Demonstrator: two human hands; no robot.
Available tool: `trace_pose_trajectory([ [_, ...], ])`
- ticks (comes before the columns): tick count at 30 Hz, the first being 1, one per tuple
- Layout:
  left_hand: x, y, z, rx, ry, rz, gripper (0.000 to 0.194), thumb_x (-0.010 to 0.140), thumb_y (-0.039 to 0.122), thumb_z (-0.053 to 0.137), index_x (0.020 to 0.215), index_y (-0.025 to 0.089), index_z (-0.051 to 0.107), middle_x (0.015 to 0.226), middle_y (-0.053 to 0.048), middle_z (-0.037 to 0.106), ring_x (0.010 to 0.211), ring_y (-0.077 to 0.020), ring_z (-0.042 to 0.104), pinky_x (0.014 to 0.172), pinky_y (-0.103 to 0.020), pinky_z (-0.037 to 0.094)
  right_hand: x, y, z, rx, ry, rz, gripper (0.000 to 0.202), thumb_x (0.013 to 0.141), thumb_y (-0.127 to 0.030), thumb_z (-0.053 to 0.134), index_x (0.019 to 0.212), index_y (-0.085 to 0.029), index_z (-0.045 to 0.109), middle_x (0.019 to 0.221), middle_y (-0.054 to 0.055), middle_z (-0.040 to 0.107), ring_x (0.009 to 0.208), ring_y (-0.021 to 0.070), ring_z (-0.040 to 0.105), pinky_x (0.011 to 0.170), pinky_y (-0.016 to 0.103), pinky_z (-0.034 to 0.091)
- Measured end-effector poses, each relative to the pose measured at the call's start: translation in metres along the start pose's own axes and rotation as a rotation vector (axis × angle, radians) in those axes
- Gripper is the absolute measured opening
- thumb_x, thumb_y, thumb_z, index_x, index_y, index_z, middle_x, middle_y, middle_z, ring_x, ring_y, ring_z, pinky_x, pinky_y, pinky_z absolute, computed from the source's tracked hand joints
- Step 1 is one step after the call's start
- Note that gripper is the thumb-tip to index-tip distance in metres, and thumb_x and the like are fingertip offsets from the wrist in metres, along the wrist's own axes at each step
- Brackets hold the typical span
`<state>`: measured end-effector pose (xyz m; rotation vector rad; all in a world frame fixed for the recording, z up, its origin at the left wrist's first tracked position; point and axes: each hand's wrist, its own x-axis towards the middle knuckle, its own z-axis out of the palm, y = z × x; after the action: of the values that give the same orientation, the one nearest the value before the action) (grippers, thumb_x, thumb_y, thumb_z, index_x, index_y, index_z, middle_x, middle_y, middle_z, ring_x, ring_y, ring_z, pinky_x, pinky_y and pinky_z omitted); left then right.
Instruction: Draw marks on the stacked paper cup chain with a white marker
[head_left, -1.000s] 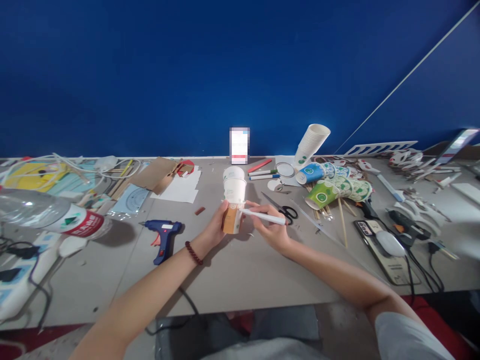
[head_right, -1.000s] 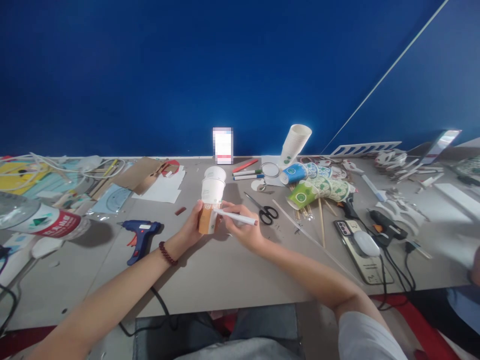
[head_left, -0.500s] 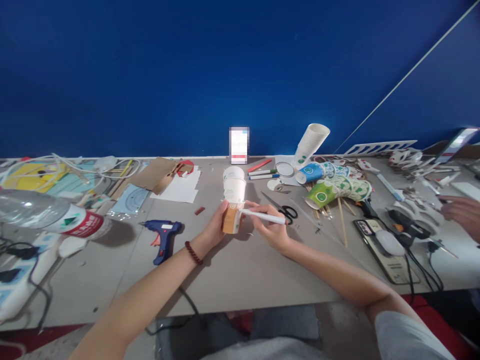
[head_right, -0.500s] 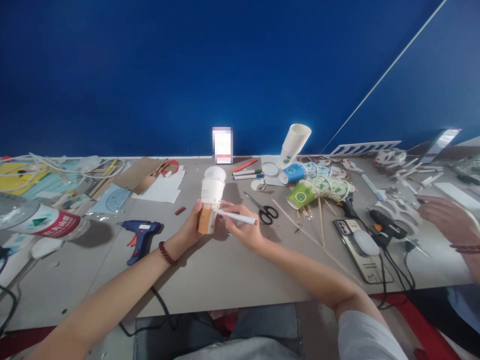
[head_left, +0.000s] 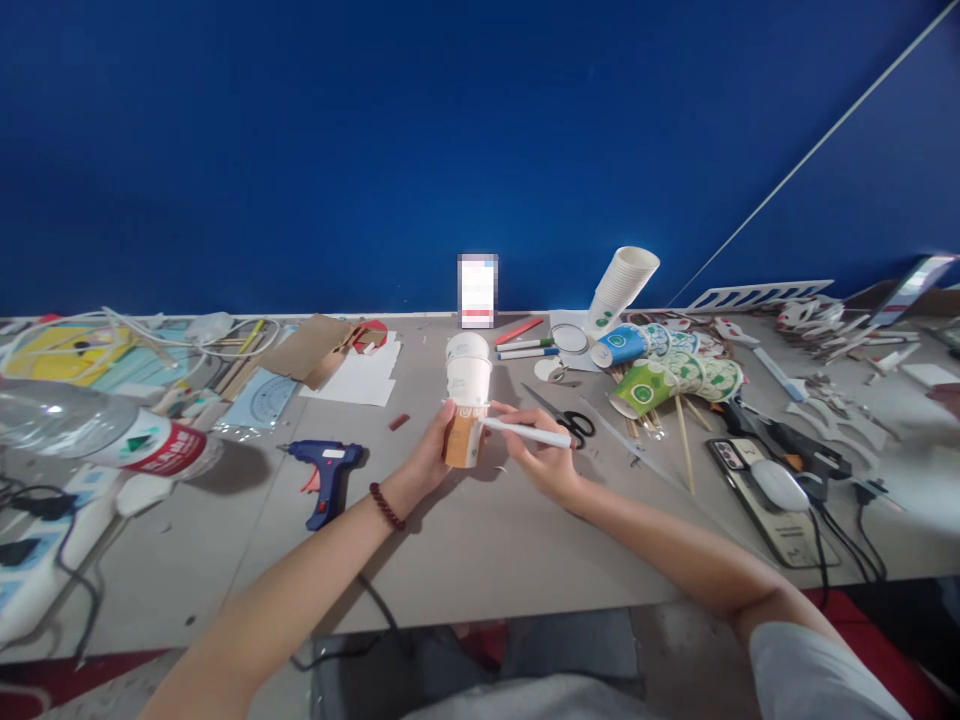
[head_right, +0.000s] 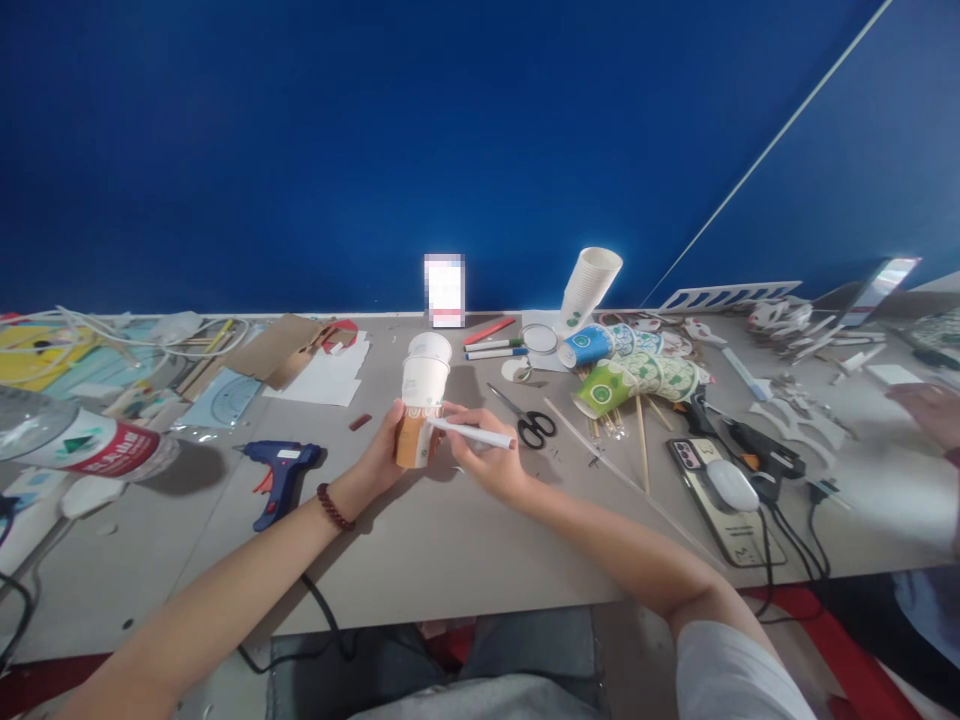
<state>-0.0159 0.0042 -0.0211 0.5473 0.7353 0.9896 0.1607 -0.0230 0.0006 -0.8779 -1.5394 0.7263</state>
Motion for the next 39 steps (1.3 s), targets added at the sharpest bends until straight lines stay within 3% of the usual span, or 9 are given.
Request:
trace_pose_trajectory([
  [5, 0.0, 0.0, -0.001, -0.002, 0.001, -0.016, 0.054, 0.075, 0.065, 0.071, 0.093, 0.015, 0.075, 0.079, -0.008, 0.074, 0.065, -0.019, 0.067, 0.059, -0.028, 0.051, 0.0, -0.001, 0.001, 0.052, -0.001, -0.006, 0.013, 0.094, -0.036, 0.063, 0.09, -0.024, 0.065, 0.086, 0.007, 0.079, 0.111, 0.0321, 0.073, 0.081, 0.043, 0.064],
  [14, 0.0, 0.001, 0.0, -0.012, -0.054, -0.006, 0.057, 0.074, 0.066, 0.072, 0.094, 0.012, 0.074, 0.08, -0.009, 0.074, 0.069, -0.0189, 0.068, 0.06, -0.027, 0.052, -0.001, 0.002, 0.0, 0.023, 0.002, -0.008, 0.011, 0.094, -0.034, 0.062, 0.096, -0.023, 0.064, 0.098, 0.009, 0.079, 0.111, 0.0298, 0.073, 0.085, 0.042, 0.063],
  [23, -0.001, 0.001, 0.0, -0.016, -0.033, -0.015, 0.058, 0.073, 0.065, 0.074, 0.097, 0.012, 0.074, 0.081, -0.009, 0.074, 0.07, -0.0192, 0.069, 0.062, -0.027, 0.052, -0.001, 0.002, 0.0, -0.016, -0.002, -0.009, 0.007, 0.094, -0.029, 0.062, 0.097, -0.024, 0.064, 0.101, 0.01, 0.079, 0.111, 0.0295, 0.073, 0.087, 0.044, 0.062],
  [29, 0.0, 0.001, 0.0, -0.014, -0.024, -0.017, 0.051, 0.079, 0.063, 0.069, 0.093, 0.014, 0.075, 0.079, -0.008, 0.074, 0.066, -0.0181, 0.067, 0.059, -0.027, 0.051, 0.0, -0.001, 0.0, 0.043, -0.022, -0.021, 0.007, 0.094, -0.03, 0.062, 0.091, -0.024, 0.064, 0.088, 0.007, 0.079, 0.113, 0.0305, 0.073, 0.081, 0.041, 0.063],
  [32, 0.001, -0.001, 0.0, -0.025, -0.005, -0.018, 0.052, 0.079, 0.063, 0.068, 0.094, 0.013, 0.074, 0.08, -0.008, 0.074, 0.067, -0.0187, 0.068, 0.062, -0.028, 0.053, 0.001, -0.002, -0.003, 0.05, -0.028, -0.025, 0.009, 0.094, -0.033, 0.062, 0.095, -0.025, 0.065, 0.097, 0.009, 0.08, 0.112, 0.0296, 0.073, 0.083, 0.042, 0.063],
  [37, -0.001, 0.001, 0.004, -0.027, -0.021, -0.016, 0.058, 0.076, 0.064, 0.07, 0.097, 0.01, 0.074, 0.085, -0.012, 0.074, 0.072, -0.02, 0.07, 0.067, -0.029, 0.054, 0.019, -0.003, -0.016, -0.107, 0.096, -0.082, 0.019, 0.1, -0.029, 0.05, 0.115, -0.028, 0.062, 0.1, 0.006, 0.08, 0.097, 0.0241, 0.077, 0.097, 0.046, 0.057],
  [39, -0.002, 0.003, 0.007, -0.062, -0.016, -0.034, 0.055, 0.082, 0.062, 0.065, 0.099, 0.01, 0.073, 0.085, -0.012, 0.074, 0.073, -0.0199, 0.07, 0.065, -0.029, 0.054, 0.038, 0.002, -0.022, -0.242, 0.097, -0.139, 0.022, 0.101, -0.026, 0.046, 0.117, -0.028, 0.061, 0.11, 0.007, 0.078, 0.109, 0.0249, 0.073, 0.098, 0.046, 0.057],
])
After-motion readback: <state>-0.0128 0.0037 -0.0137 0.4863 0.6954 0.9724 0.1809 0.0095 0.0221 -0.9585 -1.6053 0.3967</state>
